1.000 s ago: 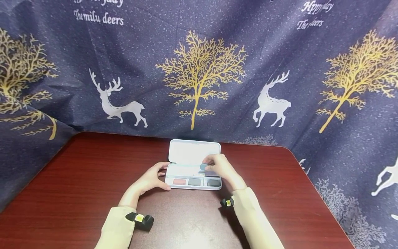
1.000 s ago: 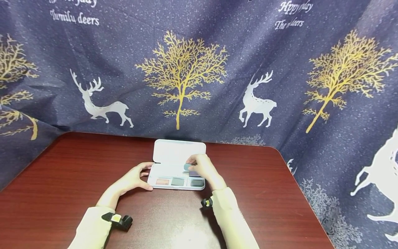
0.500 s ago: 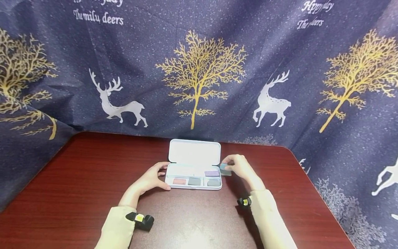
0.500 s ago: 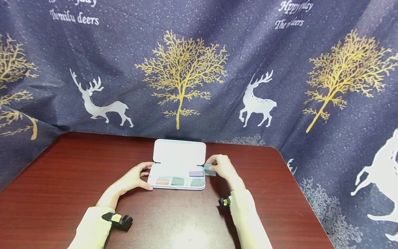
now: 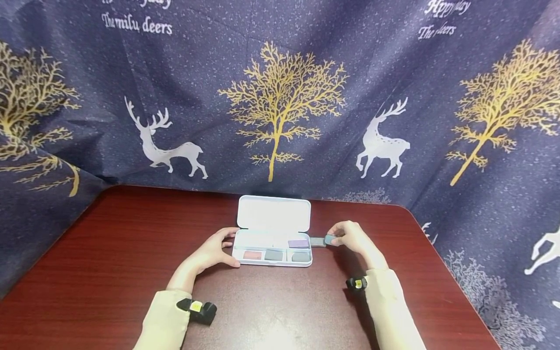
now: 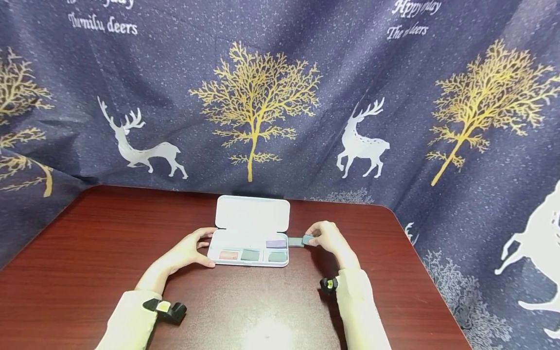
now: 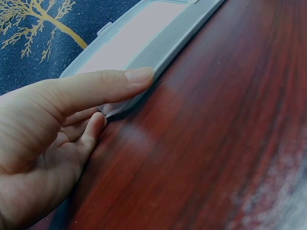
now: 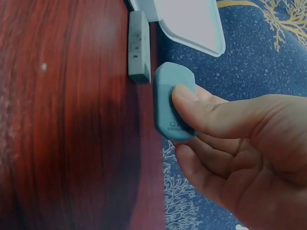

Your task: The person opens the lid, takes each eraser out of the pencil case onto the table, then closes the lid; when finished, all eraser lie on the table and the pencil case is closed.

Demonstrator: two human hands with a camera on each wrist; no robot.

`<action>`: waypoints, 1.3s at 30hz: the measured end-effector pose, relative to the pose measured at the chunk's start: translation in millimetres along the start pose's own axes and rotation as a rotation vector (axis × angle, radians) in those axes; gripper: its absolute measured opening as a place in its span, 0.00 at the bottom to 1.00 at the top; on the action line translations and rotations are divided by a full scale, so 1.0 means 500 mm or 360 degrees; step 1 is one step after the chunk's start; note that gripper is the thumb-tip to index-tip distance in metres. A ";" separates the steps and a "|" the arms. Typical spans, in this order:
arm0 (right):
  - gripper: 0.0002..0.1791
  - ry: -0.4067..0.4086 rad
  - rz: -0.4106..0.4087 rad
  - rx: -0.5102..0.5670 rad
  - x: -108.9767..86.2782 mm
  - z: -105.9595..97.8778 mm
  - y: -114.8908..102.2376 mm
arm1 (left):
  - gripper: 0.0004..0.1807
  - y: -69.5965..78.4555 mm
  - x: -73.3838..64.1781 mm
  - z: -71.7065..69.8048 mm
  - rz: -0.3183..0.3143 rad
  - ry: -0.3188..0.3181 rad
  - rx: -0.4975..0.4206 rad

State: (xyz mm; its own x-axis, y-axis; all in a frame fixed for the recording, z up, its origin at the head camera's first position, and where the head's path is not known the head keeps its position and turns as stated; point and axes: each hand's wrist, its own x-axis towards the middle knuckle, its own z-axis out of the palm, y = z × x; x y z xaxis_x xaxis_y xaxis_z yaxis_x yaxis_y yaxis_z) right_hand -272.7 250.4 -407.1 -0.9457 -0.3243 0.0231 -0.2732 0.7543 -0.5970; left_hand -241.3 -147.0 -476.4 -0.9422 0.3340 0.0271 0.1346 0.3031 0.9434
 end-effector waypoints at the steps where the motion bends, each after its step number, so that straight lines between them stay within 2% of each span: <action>1: 0.07 -0.0009 0.0005 0.0009 -0.001 0.000 0.001 | 0.52 0.000 0.000 0.000 0.0001 -0.0001 0.0001; 15: 0.09 -0.0067 -0.0038 -0.0027 -0.003 0.004 0.017 | 0.53 0.000 -0.002 0.001 -0.0001 0.0014 0.0022; 24: 0.08 -0.0046 -0.0058 -0.0194 0.002 0.010 0.019 | 0.53 0.000 -0.002 0.002 -0.0028 0.0021 0.0022; 32: 0.09 -0.0072 0.0012 -0.0179 0.005 0.013 0.020 | 0.53 -0.002 -0.001 0.003 -0.0019 0.0018 0.0011; 39: 0.09 -0.0047 0.0001 -0.0160 0.009 0.016 0.026 | 0.53 -0.002 -0.001 0.001 -0.0026 0.0025 0.0030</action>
State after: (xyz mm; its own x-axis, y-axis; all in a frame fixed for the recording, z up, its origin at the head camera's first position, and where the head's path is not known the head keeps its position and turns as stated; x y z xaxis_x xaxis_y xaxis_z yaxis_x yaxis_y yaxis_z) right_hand -278.9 254.1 -421.0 -0.9406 -0.3395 -0.0017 -0.2905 0.8074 -0.5135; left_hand -240.9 -146.7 -477.3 -0.9489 0.3151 0.0169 0.1246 0.3250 0.9375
